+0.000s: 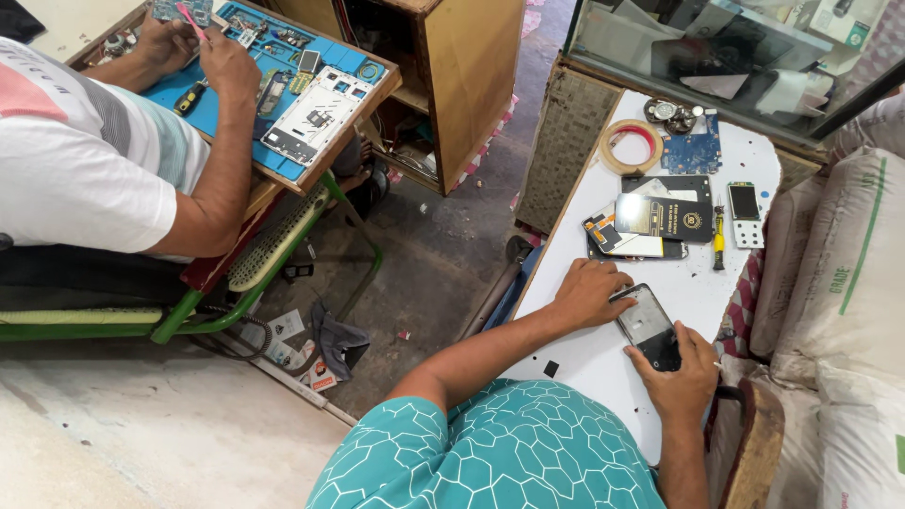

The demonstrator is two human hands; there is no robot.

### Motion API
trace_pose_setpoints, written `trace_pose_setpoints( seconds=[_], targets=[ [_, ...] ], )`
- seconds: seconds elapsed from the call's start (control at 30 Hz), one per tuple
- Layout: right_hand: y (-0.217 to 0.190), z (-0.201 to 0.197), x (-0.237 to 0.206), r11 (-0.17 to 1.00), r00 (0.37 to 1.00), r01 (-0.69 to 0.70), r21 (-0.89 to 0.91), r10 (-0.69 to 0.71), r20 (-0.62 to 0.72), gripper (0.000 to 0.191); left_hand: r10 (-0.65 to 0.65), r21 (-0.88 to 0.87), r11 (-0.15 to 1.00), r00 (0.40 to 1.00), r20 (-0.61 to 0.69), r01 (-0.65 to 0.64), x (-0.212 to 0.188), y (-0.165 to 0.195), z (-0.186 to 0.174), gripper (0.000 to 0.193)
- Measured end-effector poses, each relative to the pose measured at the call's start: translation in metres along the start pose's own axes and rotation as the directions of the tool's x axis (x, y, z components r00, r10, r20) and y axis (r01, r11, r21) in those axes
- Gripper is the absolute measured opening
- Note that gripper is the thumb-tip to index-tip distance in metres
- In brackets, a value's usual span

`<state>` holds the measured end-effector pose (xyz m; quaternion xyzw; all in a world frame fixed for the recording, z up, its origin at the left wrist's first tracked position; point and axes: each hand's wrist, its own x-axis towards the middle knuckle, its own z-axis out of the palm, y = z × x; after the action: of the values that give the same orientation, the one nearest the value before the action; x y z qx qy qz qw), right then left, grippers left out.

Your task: The person repairs a disassembled smartphone at a small white table, holding the phone body and pressing and peeling at the back cover and internal components with their fingers. They reposition the phone repeatedly, set it down, and continue working on the back panel and frame throughout the clip.

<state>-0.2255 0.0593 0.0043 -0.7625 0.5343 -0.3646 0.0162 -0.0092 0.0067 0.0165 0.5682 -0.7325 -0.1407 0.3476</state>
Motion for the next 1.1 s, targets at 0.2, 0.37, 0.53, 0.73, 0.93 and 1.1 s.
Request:
trace_pose_setpoints(
  seconds=[0.2, 0.37, 0.53, 0.73, 0.93, 1.1],
  targets=[
    [0.001, 0.004, -0.004, 0.998, 0.999, 0.042, -0.056, -0.044, -0.023, 0.080, 0.006, 0.003, 1.000, 0.994, -0.106, -0.006, 0.005, 0.000, 0.015, 0.025],
    [0.004, 0.005, -0.004, 0.994, 0.998, 0.062, -0.086, -0.064, -0.017, 0.081, 0.029, 0.060, 0.998, 0.998, -0.062, -0.025, 0.010, 0.001, 0.023, 0.023],
    [0.006, 0.005, -0.004, 0.991, 0.995, 0.091, -0.101, -0.093, -0.019, 0.079, 0.121, 0.124, 0.987, 0.987, -0.110, -0.107, 0.010, -0.001, 0.027, 0.019],
    [0.002, -0.002, 0.002, 0.993, 0.997, 0.078, -0.085, -0.078, -0.004, 0.078, 0.235, 0.213, 0.950, 0.972, 0.003, -0.230, 0.023, -0.001, 0.024, 0.016],
    [-0.006, -0.011, 0.008, 0.987, 0.995, 0.094, -0.127, -0.096, -0.008, 0.075, 0.364, 0.302, 0.875, 0.925, 0.105, -0.379, 0.033, 0.000, 0.024, 0.011],
    [-0.009, -0.010, 0.009, 0.995, 0.998, 0.070, -0.076, -0.070, 0.004, 0.073, 0.437, 0.308, 0.828, 0.883, 0.172, -0.469, 0.049, -0.005, 0.028, 0.008]
  ],
)
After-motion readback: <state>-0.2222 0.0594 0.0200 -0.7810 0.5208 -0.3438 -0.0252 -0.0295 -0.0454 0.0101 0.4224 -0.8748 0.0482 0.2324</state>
